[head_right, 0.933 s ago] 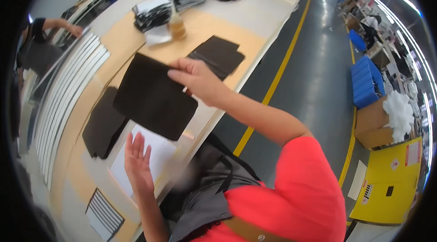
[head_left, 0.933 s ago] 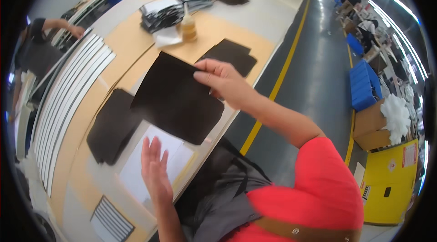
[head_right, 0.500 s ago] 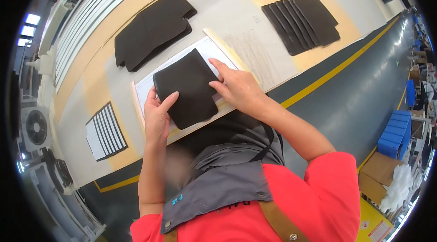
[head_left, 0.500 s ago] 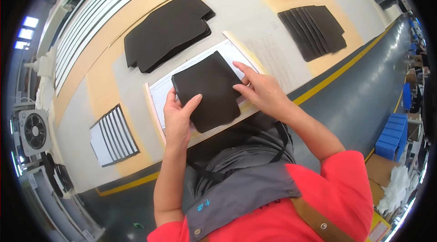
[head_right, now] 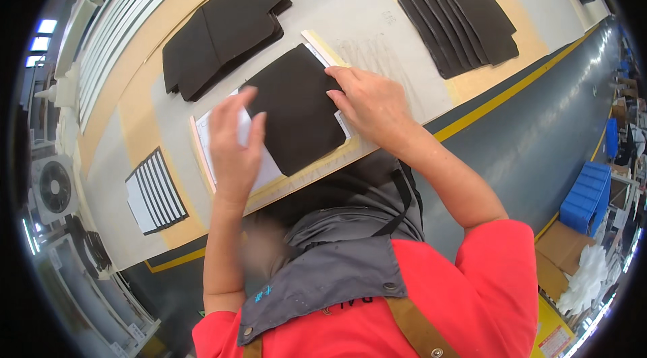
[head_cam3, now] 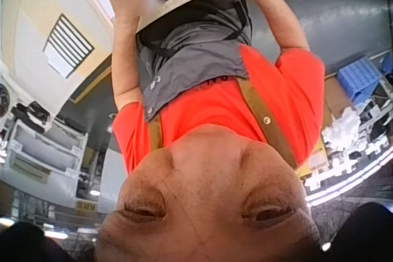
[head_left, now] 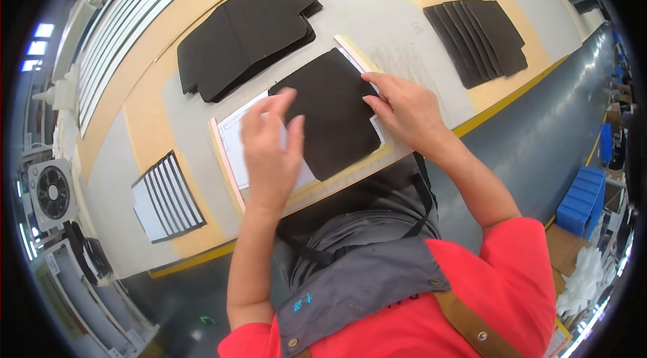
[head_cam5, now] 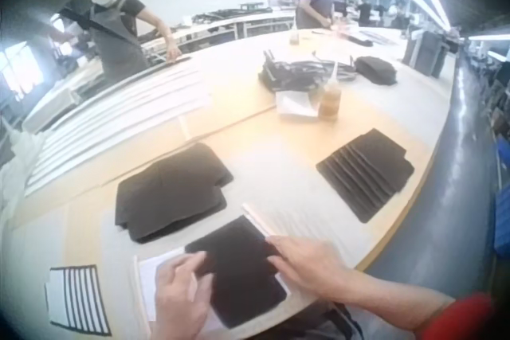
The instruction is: The person repeatedly picks up black foam-like pads and white paper templates from a table, aligns them, and presses them together by hand. They then place the assembled units into a stack and continue the process with additional items.
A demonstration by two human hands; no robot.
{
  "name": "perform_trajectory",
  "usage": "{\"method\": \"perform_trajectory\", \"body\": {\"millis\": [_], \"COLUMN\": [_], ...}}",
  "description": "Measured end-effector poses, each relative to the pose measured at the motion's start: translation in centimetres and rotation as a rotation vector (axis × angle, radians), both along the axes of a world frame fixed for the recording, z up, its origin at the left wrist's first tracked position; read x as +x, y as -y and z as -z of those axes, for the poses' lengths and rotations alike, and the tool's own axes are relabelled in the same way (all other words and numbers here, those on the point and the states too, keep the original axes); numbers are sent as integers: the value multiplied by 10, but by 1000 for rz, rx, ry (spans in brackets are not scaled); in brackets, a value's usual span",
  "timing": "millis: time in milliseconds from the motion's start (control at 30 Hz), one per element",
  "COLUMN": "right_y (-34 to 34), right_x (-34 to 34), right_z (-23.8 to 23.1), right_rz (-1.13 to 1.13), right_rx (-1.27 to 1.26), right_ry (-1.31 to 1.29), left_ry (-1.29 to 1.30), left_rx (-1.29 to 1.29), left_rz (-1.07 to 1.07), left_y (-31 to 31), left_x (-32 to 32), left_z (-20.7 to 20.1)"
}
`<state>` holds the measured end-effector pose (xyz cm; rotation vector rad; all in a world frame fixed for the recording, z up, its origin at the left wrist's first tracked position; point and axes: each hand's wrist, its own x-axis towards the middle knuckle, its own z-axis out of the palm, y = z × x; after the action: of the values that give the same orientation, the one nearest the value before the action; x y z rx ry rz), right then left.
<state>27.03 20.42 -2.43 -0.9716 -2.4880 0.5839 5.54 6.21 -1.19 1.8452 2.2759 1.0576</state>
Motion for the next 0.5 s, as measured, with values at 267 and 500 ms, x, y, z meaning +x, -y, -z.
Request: {"method": "perform_trajectory", "body": {"millis": [267, 500], "right_y": [1, -36], "right_x": [1, 25], "right_z": [10, 5], "right_rz": [14, -132], "right_rx": [39, 173], "right_ry": [-44, -182], "left_ry": [-64, -98], "left_rx": [-30, -66], "left_rz": [182, 202], "left_y": [-35, -37], "left_x": [28, 23], "left_z": [24, 20]}}
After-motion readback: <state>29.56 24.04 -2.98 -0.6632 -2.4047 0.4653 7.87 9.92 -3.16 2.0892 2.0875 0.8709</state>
